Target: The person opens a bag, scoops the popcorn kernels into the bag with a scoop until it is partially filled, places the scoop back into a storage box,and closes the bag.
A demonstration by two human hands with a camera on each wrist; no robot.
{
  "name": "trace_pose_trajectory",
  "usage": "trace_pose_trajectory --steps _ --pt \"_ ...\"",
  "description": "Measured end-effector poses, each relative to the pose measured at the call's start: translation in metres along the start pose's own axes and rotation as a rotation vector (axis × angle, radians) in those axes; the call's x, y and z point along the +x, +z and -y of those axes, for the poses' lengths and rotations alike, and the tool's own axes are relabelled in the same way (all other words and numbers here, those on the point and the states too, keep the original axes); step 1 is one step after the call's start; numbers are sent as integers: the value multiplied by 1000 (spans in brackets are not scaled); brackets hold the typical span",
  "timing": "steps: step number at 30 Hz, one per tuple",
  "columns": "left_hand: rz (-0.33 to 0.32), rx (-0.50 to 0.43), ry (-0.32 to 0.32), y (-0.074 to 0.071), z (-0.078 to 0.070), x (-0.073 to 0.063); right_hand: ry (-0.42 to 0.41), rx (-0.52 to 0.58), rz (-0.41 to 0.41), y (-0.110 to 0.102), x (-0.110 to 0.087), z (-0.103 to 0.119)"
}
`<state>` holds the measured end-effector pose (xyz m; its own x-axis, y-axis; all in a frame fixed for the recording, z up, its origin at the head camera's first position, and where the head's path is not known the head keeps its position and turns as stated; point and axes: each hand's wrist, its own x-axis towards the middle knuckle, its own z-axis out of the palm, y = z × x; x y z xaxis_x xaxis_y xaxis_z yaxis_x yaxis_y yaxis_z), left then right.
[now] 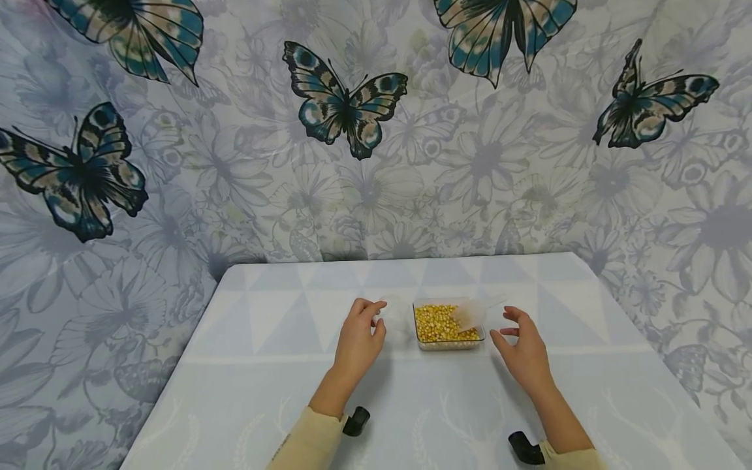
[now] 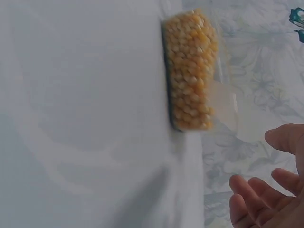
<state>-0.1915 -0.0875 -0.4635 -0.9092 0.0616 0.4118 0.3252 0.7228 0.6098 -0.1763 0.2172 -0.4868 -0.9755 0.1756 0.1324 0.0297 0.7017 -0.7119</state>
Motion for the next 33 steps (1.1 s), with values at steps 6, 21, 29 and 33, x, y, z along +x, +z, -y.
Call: trace_pose_trajectory --steps 6,21,29,33 --pt "9 0 3 1 0 0 -190 -139 -108 -16 12 5" --pt "9 0 -9 2 4 -1 -571 -471 -192 -18 31 7" --pt "9 -10 -8 1 5 -1 -581 -479 -240 -19 27 5" --pt "17 -22 -8 3 5 -3 -521 -467 -187 -24 25 8"
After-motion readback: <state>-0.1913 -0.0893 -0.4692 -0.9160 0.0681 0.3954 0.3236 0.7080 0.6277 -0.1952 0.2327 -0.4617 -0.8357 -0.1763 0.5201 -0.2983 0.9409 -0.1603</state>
